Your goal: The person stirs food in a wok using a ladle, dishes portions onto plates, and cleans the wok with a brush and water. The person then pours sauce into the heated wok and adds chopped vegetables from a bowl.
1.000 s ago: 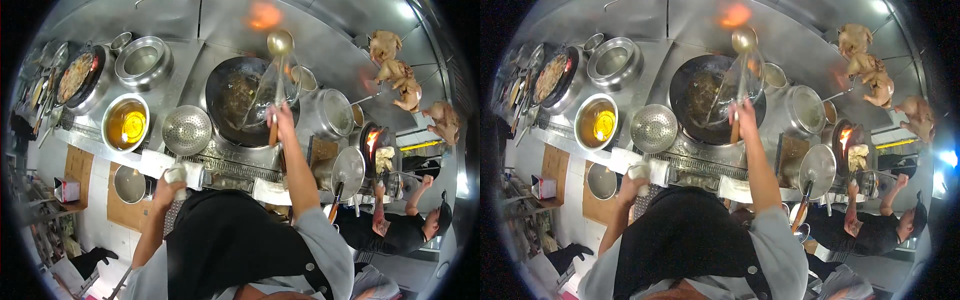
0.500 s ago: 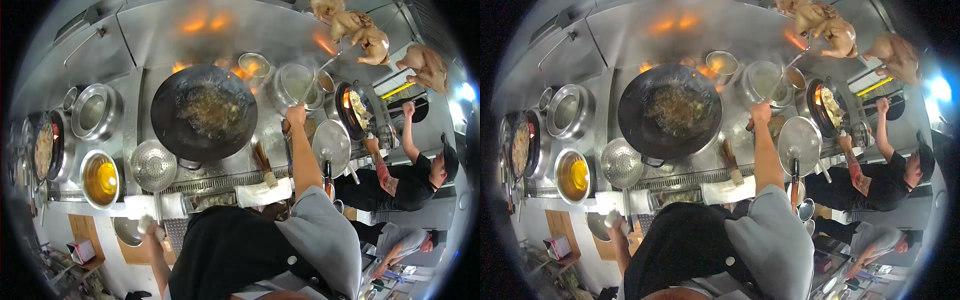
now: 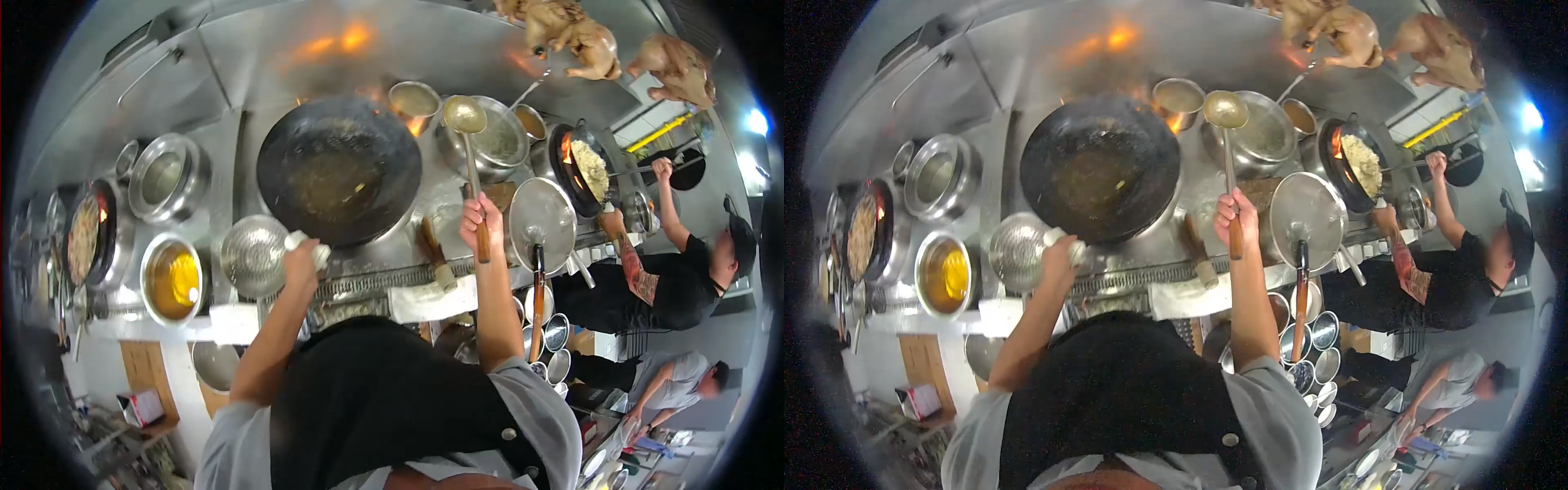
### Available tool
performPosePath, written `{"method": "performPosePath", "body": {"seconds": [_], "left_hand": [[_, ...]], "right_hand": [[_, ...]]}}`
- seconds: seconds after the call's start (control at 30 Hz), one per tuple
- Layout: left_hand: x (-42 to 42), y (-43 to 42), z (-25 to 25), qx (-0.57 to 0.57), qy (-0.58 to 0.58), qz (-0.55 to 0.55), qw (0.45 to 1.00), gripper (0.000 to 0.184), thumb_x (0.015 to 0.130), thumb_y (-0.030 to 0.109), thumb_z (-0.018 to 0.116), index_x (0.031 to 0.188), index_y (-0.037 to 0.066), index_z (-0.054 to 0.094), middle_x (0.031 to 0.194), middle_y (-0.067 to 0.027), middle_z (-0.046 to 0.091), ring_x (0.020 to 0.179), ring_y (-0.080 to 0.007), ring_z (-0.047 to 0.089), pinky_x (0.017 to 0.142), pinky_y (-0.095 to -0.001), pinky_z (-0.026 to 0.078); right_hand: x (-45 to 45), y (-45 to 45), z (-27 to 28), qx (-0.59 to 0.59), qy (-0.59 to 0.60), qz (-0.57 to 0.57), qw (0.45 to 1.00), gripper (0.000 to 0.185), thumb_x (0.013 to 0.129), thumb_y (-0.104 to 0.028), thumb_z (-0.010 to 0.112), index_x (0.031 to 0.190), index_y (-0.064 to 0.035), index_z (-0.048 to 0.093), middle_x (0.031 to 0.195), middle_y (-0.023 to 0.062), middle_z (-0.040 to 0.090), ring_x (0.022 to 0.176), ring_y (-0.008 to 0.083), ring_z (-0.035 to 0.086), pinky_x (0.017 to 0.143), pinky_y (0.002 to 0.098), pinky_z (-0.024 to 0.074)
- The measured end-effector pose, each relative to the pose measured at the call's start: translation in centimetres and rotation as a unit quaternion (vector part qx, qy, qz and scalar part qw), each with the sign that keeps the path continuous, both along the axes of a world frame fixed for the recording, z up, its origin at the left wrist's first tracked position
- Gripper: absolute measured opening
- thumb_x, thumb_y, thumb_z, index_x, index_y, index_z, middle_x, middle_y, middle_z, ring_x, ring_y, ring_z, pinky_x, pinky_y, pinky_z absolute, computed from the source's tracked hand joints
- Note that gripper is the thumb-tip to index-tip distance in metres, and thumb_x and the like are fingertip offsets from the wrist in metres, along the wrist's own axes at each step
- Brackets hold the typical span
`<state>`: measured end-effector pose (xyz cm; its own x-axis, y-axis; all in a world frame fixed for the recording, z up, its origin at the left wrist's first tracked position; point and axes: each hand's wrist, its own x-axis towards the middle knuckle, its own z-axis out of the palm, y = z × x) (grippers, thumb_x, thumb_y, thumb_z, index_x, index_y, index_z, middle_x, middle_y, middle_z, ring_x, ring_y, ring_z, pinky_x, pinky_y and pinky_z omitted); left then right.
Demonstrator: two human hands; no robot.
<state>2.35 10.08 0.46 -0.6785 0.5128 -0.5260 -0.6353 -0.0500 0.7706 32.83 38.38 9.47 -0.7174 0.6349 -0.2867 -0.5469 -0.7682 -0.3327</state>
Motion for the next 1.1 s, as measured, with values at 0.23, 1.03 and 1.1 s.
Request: {"method": "performPosePath", "body": {"seconds": [0.23, 1.03, 1.1], "left_hand": [[1.0, -1.7, 3.5, 0.032, 0.06, 0.024, 0.997, 0.017, 0.09, 0.017, 0.073, 0.098, 0.006, 0.063, 0.083, -0.0061, 0.065, 0.068, -0.0197, 0.065, 0.058, -0.0365, 0.052], [5.0, -23.5, 4.9, -0.279, 0.221, -0.076, 0.931, 0.043, 0.083, 0.009, 0.077, 0.12, -0.001, 0.059, 0.102, -0.0079, 0.067, 0.09, -0.0226, 0.064, 0.08, -0.0345, 0.053], [6.0, -20.3, 7.2, -0.279, 0.276, -0.127, 0.911, 0.048, 0.081, 0.007, 0.079, 0.123, -0.002, 0.058, 0.1, -0.0099, 0.068, 0.087, -0.0216, 0.065, 0.076, -0.035, 0.055]], "right_hand": [[1.2, -13.0, 0.2, -0.033, -0.035, 0.102, 0.994, 0.017, 0.102, -0.026, 0.061, 0.097, -0.0117, 0.053, 0.075, 0.0001, 0.05, 0.051, 0.0105, 0.043, 0.044, 0.0269, 0.035], [1.2, 10.4, -5.1, 0.062, -0.114, -0.071, 0.989, 0.017, 0.102, -0.025, 0.058, 0.09, -0.0151, 0.052, 0.072, -0.0025, 0.052, 0.053, 0.0115, 0.048, 0.046, 0.0285, 0.0396], [1.4, 5.7, -2.1, 0.049, -0.041, -0.041, 0.997, 0.013, 0.102, -0.022, 0.06, 0.093, -0.0167, 0.052, 0.077, -0.0023, 0.053, 0.057, 0.0098, 0.049, 0.049, 0.0271, 0.0392]]}}
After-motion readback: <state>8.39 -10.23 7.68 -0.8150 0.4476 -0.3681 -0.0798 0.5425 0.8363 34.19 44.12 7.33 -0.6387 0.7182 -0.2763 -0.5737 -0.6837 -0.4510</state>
